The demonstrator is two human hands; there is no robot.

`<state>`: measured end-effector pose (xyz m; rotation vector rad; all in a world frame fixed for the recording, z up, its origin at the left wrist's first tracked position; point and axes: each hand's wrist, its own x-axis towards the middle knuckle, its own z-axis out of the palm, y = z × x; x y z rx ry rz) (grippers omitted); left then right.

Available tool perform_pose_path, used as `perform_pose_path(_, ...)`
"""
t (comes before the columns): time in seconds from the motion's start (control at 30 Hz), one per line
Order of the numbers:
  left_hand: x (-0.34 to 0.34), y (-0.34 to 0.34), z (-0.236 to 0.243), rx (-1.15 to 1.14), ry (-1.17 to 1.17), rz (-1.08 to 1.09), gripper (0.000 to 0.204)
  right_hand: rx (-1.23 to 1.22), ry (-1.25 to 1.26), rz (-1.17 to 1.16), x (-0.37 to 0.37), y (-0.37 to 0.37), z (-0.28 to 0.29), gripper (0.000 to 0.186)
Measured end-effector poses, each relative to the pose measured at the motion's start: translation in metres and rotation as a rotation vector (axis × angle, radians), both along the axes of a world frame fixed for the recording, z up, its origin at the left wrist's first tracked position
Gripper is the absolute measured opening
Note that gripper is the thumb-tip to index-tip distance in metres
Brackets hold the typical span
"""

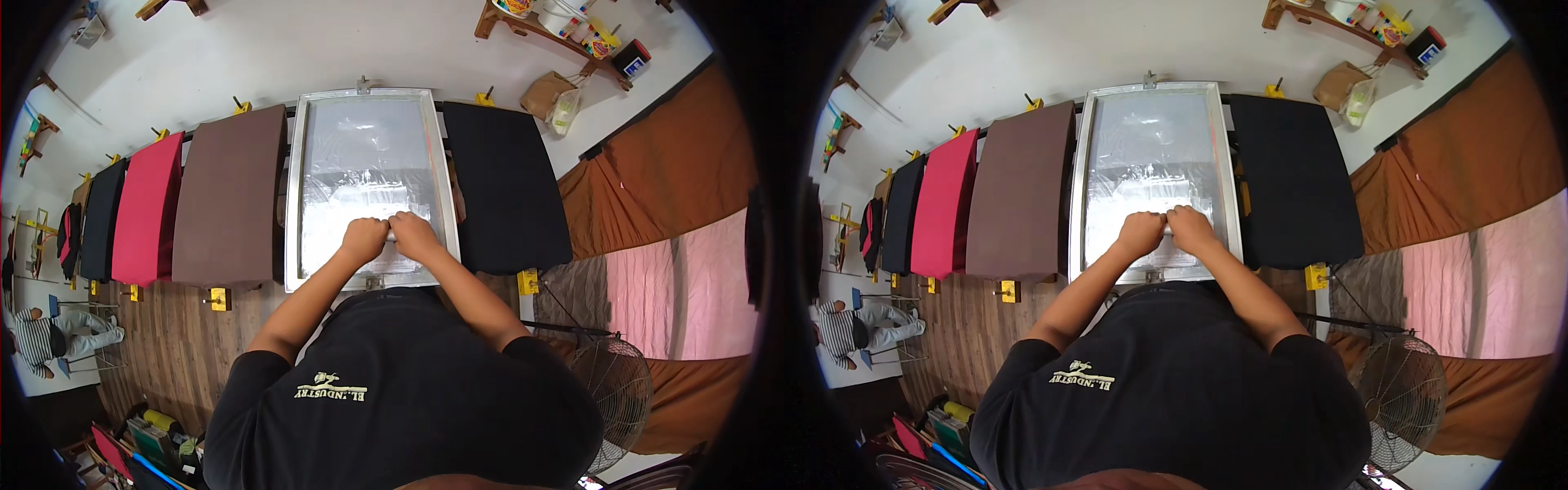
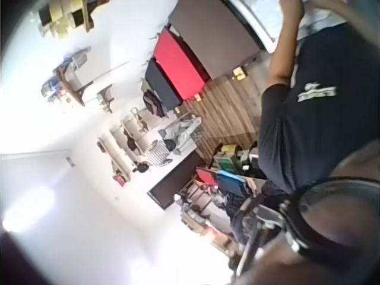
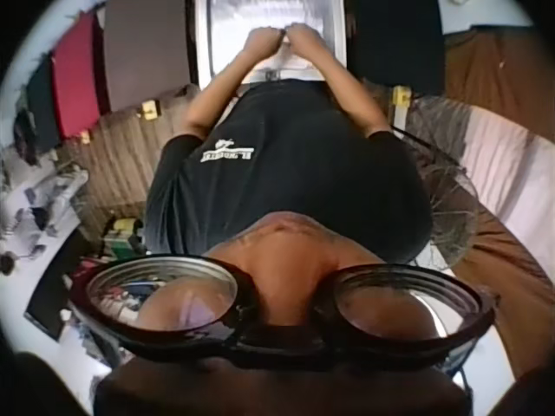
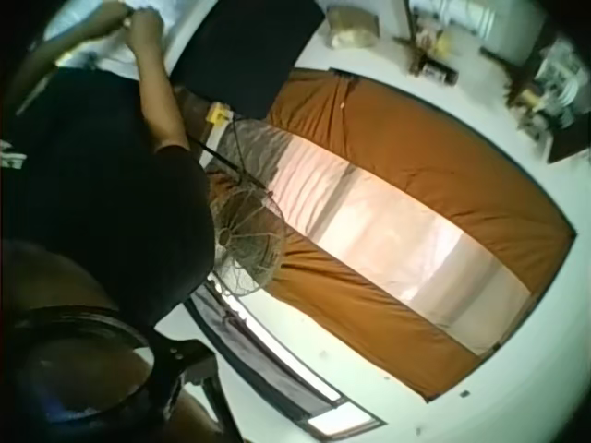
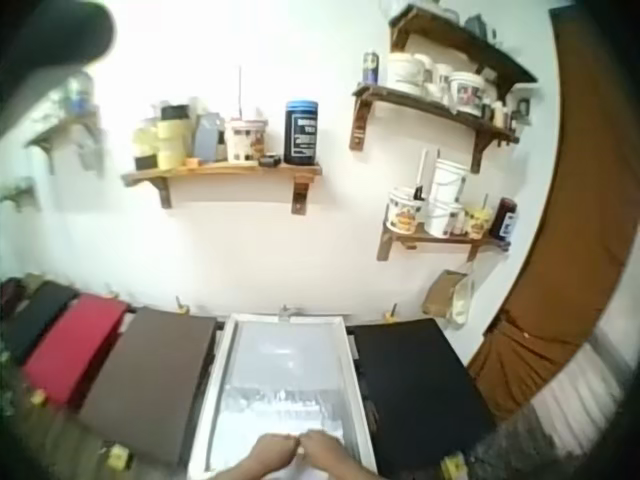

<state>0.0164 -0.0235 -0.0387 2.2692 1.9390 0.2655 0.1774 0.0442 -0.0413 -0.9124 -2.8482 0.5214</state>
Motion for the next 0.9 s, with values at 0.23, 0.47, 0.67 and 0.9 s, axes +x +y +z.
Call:
perform_pose_path(0.23,0.016,-0.045,-0.011,0.048,-0.043,-0.087,0.013,0.012,0.099,0.028,0.025,-0.04,-0.007,0.027)
perform_pose_path(0.47,-0.002,0.001,0.03,-0.117,0.014,-0.036,0.011,-0.139,-0.126,0.043,0.004,0.011,0.03,0.019)
perform_pose_path(0.67,-0.01,0.026,-0.004,0.046,0.04,-0.009,0.011,0.015,0.125,-0.037,-0.008,0.025,-0.003,0.018)
perform_pose_path(0.9,0.007,-0.042,0.01,-0.032,-0.005,-0.088,0.009,-0.046,0.115,0.028,0.02,-0.035,-0.005,0.021)
